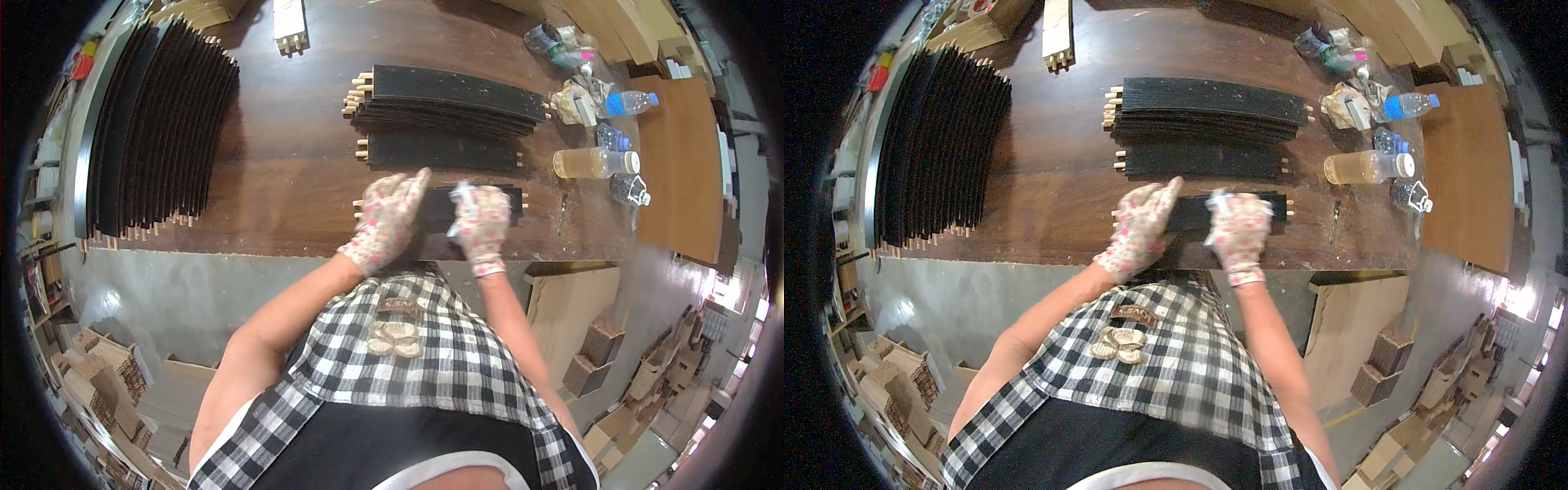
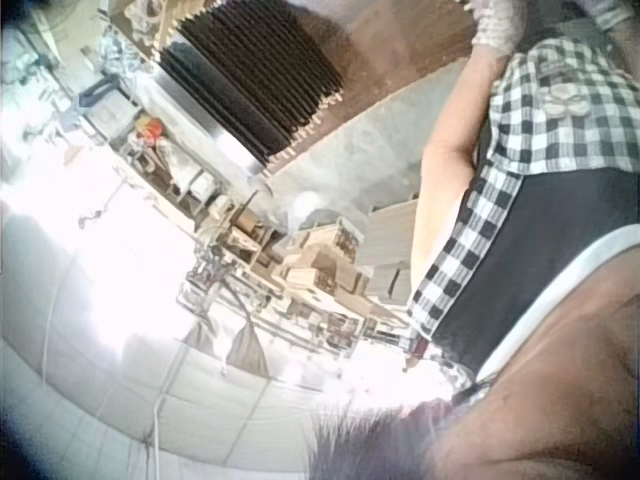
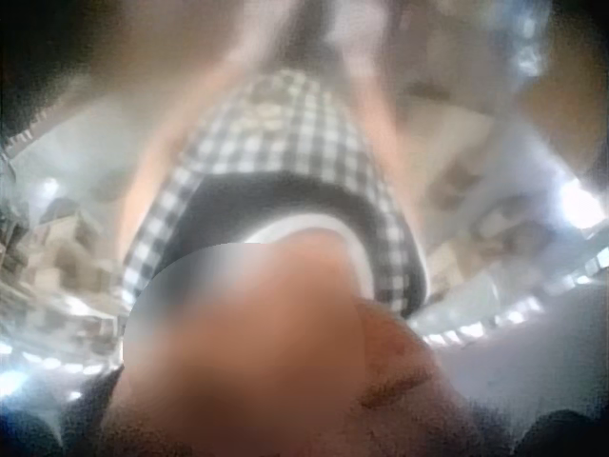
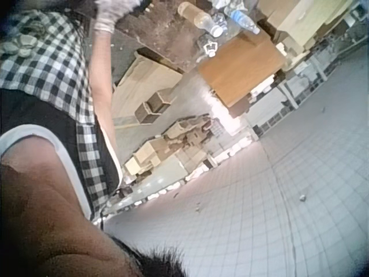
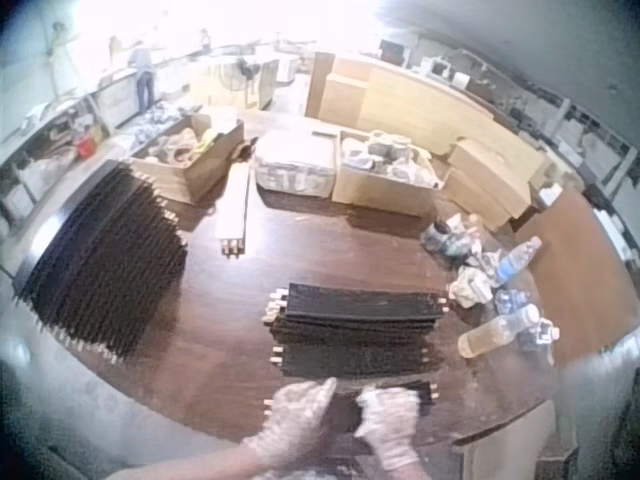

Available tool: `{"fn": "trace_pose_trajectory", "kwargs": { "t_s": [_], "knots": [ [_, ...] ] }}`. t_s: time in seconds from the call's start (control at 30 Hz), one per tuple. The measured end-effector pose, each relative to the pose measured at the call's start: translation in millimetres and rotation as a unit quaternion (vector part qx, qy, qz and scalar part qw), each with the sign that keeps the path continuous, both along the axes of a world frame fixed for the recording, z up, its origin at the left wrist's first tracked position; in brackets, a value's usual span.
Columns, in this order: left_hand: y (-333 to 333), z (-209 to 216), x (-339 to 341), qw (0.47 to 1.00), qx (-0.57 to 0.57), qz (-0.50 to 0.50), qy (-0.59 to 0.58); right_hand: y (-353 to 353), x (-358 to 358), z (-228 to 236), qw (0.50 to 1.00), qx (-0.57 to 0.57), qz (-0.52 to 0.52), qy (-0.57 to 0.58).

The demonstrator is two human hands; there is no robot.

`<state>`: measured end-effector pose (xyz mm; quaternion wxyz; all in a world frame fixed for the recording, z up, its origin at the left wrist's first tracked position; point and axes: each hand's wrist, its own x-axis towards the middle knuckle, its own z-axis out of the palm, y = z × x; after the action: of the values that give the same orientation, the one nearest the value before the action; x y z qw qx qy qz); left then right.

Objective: The person wipes individual black wooden planks using a white cloth, cleaning both sides and the edges before stacking them.

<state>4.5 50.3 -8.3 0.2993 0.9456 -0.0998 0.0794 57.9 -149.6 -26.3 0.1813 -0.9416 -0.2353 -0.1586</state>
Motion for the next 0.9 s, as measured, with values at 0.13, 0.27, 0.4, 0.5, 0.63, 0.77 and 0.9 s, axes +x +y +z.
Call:
{"fn": "trace_pose_trajectory", "kwargs": {
  "t_s": [0.13,0.27,0.4,0.5,0.63,0.77,0.9],
  "knots": [
    [27,-8,-12,0.999,-0.050,-0.005,-0.008,6,2,-2,0.991,-0.066,-0.015,-0.115],
    [35,-12,-12,0.995,-0.097,0.011,0.032,64,-29,14,0.990,-0.050,0.123,-0.037],
    [50,-18,-20,0.989,-0.142,0.043,0.022,1,1,-1,0.999,-0.021,0.026,0.008],
    [49,-17,-14,0.988,-0.152,0.032,0.012,14,-11,-13,0.998,-0.010,0.043,-0.050],
    [53,-27,-15,0.987,-0.150,0.048,-0.012,83,-32,24,0.977,-0.006,0.194,0.094],
    [52,-24,-16,0.980,-0.194,0.043,-0.006,16,3,16,0.994,0.039,0.018,0.101],
    [49,-30,-14,0.981,-0.188,0.049,0.005,89,-20,14,0.993,-0.044,0.110,-0.019]
  ]
}}
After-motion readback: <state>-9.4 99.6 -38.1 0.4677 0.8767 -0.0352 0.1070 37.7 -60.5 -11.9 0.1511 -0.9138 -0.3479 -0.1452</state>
